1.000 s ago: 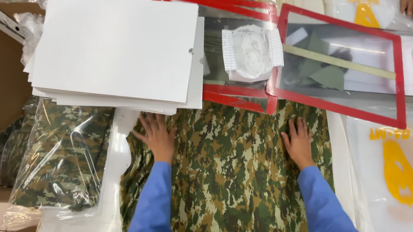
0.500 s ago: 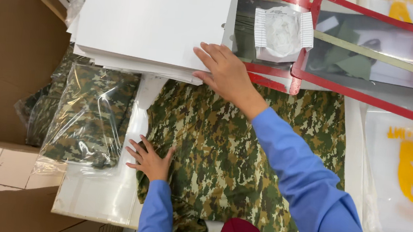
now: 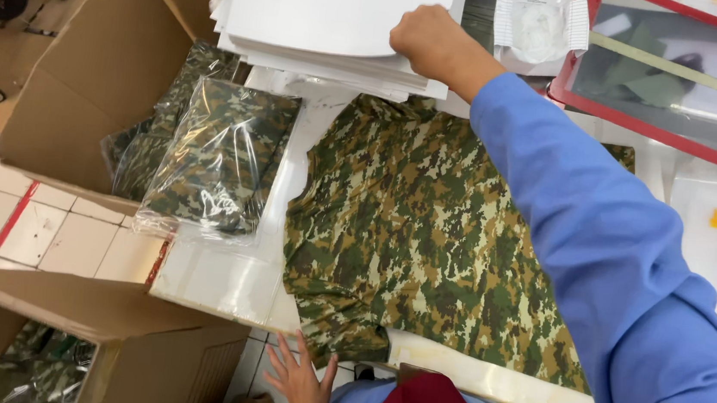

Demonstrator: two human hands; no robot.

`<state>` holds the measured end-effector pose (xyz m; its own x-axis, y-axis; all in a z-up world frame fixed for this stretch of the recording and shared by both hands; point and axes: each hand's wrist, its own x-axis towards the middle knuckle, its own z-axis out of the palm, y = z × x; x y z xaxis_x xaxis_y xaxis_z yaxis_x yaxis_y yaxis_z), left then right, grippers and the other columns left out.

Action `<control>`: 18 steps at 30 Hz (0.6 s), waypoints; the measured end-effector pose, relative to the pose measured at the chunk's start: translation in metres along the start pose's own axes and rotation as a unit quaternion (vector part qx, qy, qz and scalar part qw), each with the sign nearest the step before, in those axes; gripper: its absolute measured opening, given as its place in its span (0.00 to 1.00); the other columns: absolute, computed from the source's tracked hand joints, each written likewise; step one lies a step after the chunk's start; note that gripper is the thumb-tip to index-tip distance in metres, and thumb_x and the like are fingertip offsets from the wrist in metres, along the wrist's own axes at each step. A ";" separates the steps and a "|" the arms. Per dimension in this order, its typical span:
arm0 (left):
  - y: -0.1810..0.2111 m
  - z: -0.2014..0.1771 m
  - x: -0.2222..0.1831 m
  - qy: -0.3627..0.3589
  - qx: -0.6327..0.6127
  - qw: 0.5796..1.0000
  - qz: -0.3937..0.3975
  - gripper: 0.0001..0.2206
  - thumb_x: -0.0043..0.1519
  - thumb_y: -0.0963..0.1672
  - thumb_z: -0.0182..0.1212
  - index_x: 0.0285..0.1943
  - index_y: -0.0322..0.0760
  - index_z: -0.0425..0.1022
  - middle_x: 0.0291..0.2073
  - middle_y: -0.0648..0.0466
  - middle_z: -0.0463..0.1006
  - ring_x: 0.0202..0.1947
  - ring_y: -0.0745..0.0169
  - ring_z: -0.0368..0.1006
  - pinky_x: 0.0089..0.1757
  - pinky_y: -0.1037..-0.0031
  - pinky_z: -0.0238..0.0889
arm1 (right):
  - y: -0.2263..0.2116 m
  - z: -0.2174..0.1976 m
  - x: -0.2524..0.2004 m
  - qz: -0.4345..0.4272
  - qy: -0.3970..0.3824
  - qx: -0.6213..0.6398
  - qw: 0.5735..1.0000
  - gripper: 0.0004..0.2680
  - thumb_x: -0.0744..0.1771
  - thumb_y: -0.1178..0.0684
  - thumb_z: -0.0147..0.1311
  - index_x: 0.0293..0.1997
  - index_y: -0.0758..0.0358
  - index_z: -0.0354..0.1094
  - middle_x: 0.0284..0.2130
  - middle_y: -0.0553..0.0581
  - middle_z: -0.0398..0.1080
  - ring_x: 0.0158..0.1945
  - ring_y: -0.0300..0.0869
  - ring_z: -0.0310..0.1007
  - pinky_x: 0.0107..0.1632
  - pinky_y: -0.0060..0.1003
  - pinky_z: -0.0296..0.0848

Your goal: The person folds camouflage-patterned shirts over a cardboard insert, slides each folded shirt into a plastic bag, and places the bagged items into a cardboard box.

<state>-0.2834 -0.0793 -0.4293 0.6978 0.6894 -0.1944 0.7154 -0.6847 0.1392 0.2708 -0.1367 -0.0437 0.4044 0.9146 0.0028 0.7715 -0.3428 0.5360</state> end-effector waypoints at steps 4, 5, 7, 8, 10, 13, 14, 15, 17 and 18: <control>0.025 -0.018 0.010 0.054 -0.007 0.982 0.183 0.45 0.62 0.65 0.51 0.83 0.54 0.38 0.82 0.49 0.33 0.79 0.36 0.31 0.61 0.27 0.36 | 0.000 -0.012 0.000 0.060 0.014 -0.017 0.998 0.15 0.58 0.68 0.59 0.21 0.50 0.53 0.18 0.48 0.60 0.21 0.43 0.62 0.25 0.38 0.65; 0.031 -0.021 0.013 0.037 0.011 0.964 0.262 0.42 0.64 0.65 0.51 0.83 0.58 0.40 0.82 0.53 0.34 0.80 0.45 0.32 0.62 0.29 0.35 | 0.001 -0.011 -0.005 0.093 0.013 -0.005 0.996 0.19 0.58 0.67 0.61 0.20 0.49 0.48 0.18 0.48 0.57 0.21 0.43 0.60 0.24 0.37 0.62; 0.030 -0.021 -0.001 0.017 -0.008 0.963 0.268 0.43 0.61 0.62 0.60 0.82 0.58 0.43 0.81 0.51 0.36 0.75 0.43 0.43 0.57 0.39 0.48 | -0.004 0.003 -0.018 0.104 0.032 -0.009 0.994 0.18 0.57 0.68 0.60 0.20 0.50 0.49 0.16 0.47 0.55 0.20 0.42 0.57 0.24 0.37 0.63; 0.032 -0.021 -0.003 0.000 -0.029 0.962 0.273 0.45 0.58 0.59 0.70 0.81 0.59 0.46 0.81 0.50 0.37 0.69 0.42 0.54 0.53 0.50 0.60 | -0.002 0.008 -0.022 0.114 0.053 -0.015 0.992 0.17 0.56 0.70 0.59 0.20 0.51 0.50 0.14 0.47 0.53 0.19 0.40 0.54 0.23 0.37 0.65; 0.020 -0.017 -0.007 -0.021 -0.011 0.963 0.267 0.45 0.57 0.59 0.70 0.81 0.61 0.45 0.81 0.53 0.37 0.66 0.43 0.57 0.52 0.52 0.62 | -0.005 0.006 -0.032 0.109 0.111 0.013 0.988 0.18 0.58 0.72 0.58 0.24 0.54 0.47 0.14 0.49 0.47 0.20 0.40 0.46 0.23 0.39 0.55; 0.010 -0.015 -0.025 -0.050 -0.003 0.964 0.262 0.44 0.58 0.56 0.70 0.81 0.60 0.47 0.80 0.54 0.39 0.55 0.45 0.62 0.46 0.57 0.66 | -0.012 0.017 -0.045 0.098 0.192 0.050 0.975 0.16 0.60 0.72 0.57 0.32 0.57 0.51 0.15 0.52 0.48 0.18 0.44 0.46 0.21 0.42 0.48; 0.008 -0.017 -0.023 -0.035 -0.009 0.961 0.274 0.42 0.58 0.53 0.70 0.80 0.57 0.49 0.80 0.53 0.41 0.47 0.46 0.63 0.40 0.59 0.68 | -0.010 0.020 -0.048 0.108 0.228 0.047 0.966 0.13 0.59 0.70 0.57 0.35 0.57 0.57 0.14 0.53 0.55 0.16 0.48 0.55 0.19 0.42 0.49; 0.007 -0.017 -0.023 -0.032 -0.009 0.961 0.276 0.42 0.58 0.53 0.70 0.80 0.57 0.49 0.80 0.53 0.41 0.47 0.46 0.63 0.40 0.59 0.68 | -0.012 0.020 -0.050 0.110 0.230 0.045 0.966 0.13 0.59 0.70 0.57 0.35 0.57 0.57 0.14 0.53 0.55 0.16 0.48 0.55 0.19 0.42 0.49; 0.006 -0.019 -0.020 -0.023 -0.113 0.954 0.275 0.32 0.58 0.41 0.68 0.74 0.47 0.61 0.65 0.46 0.63 0.55 0.41 0.65 0.51 0.52 0.68 | -0.013 0.019 -0.052 0.097 0.217 0.055 0.970 0.15 0.58 0.72 0.54 0.37 0.58 0.55 0.12 0.50 0.49 0.15 0.44 0.45 0.20 0.40 0.47; 0.007 -0.020 -0.011 -0.019 -0.113 0.954 0.277 0.32 0.58 0.41 0.68 0.74 0.47 0.61 0.65 0.46 0.63 0.55 0.41 0.65 0.51 0.52 0.68 | -0.009 0.016 -0.050 0.098 0.220 0.052 0.969 0.15 0.58 0.72 0.54 0.37 0.58 0.55 0.12 0.50 0.49 0.15 0.44 0.45 0.20 0.40 0.47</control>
<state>-0.2855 -0.0872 -0.4066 0.9723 0.2248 -0.0645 0.2301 -0.8700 0.4361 0.2517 -0.1829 -0.0620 0.3176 0.8245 0.4682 0.7559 -0.5183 0.3999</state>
